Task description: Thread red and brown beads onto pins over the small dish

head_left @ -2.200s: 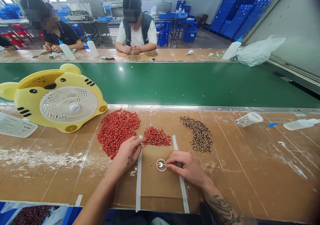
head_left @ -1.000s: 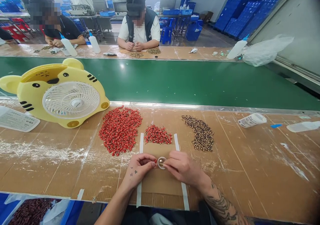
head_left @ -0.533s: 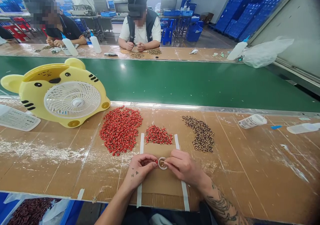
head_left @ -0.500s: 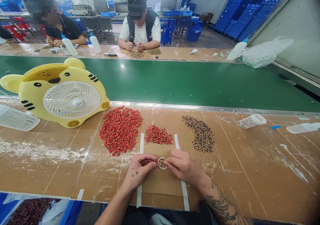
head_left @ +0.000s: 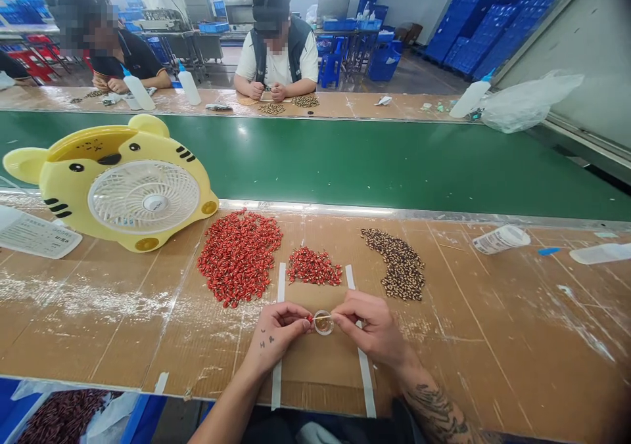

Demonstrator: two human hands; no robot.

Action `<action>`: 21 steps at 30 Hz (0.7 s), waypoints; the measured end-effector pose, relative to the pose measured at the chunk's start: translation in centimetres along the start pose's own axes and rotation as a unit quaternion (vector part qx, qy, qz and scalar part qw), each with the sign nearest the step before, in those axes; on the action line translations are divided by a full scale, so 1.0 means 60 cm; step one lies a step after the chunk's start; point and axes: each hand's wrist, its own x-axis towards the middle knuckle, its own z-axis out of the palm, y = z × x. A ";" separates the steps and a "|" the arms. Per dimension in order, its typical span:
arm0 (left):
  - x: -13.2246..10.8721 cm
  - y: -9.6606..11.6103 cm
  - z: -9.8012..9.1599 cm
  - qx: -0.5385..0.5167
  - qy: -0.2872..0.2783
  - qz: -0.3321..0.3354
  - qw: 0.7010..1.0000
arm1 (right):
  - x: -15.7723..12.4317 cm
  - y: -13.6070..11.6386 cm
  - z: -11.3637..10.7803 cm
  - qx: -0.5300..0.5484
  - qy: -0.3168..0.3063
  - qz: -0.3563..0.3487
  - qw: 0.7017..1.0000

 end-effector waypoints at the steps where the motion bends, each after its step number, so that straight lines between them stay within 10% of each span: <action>1: 0.000 0.000 0.000 0.001 0.001 0.000 1.000 | 0.000 0.001 0.002 -0.003 -0.003 -0.001 1.000; 21: -0.003 -0.006 -0.001 0.037 0.011 0.022 0.999 | 0.000 -0.003 0.009 -0.035 0.042 0.089 0.995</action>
